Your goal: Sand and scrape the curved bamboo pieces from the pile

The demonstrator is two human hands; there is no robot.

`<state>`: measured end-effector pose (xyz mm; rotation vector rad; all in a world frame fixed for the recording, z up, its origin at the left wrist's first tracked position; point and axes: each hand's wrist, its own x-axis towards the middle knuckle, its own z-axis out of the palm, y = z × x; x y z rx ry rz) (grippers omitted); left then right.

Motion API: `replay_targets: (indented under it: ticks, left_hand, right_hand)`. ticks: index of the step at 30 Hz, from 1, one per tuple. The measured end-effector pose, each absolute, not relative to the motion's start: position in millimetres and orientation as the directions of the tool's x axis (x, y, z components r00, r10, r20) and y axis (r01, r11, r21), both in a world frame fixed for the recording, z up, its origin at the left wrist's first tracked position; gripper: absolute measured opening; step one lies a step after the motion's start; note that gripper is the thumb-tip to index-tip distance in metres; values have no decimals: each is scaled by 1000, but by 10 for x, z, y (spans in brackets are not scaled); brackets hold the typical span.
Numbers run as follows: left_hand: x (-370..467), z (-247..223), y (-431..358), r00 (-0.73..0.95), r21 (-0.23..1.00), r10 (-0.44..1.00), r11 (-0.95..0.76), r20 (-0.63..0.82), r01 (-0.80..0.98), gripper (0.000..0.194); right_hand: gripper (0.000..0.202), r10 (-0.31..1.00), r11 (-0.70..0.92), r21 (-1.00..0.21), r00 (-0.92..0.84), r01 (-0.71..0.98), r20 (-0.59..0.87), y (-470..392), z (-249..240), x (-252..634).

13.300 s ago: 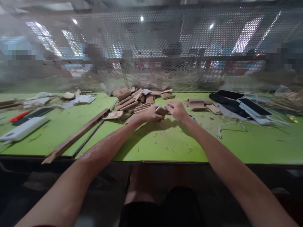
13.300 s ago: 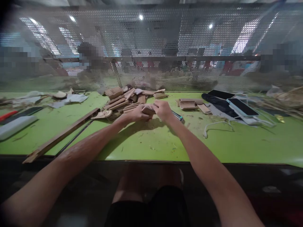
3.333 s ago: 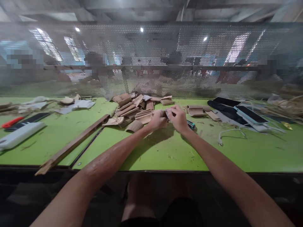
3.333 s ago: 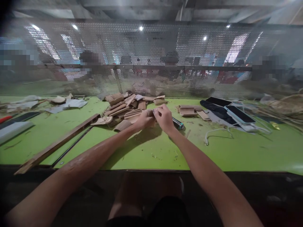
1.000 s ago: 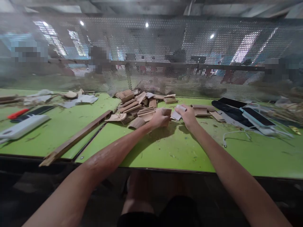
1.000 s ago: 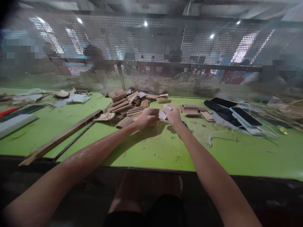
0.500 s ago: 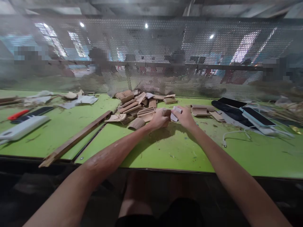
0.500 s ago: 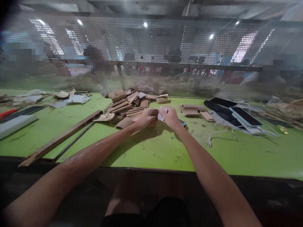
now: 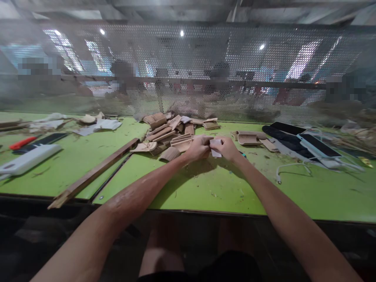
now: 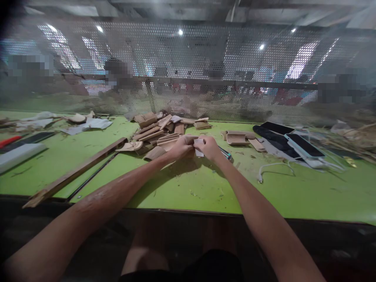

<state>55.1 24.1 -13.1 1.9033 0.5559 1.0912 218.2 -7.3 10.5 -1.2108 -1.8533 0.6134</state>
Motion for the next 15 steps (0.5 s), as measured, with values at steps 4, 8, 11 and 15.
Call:
replay_targets:
  ticks: [4,8,11,15]
  left_hand:
    - [548,-148,253,495,843,722,-537,484,-41,14]
    - [541,-109,208,492,837,733,-547,470,16,11]
    - [532,-83,188,510,824,717,-566,475,30,11]
    - [518,-95,195,532,808,691,-589,490,20,11]
  right_hand:
    - [18,913,399,-713,-179,577,366,-56,100,2182]
    - [17,932,351,-735,-144,580,332,-13,99,2207]
    - [12,911,392,-711,-139,584,389,12,97,2214]
    - [17,918,369,-695,-125,617,376,4,105,2223]
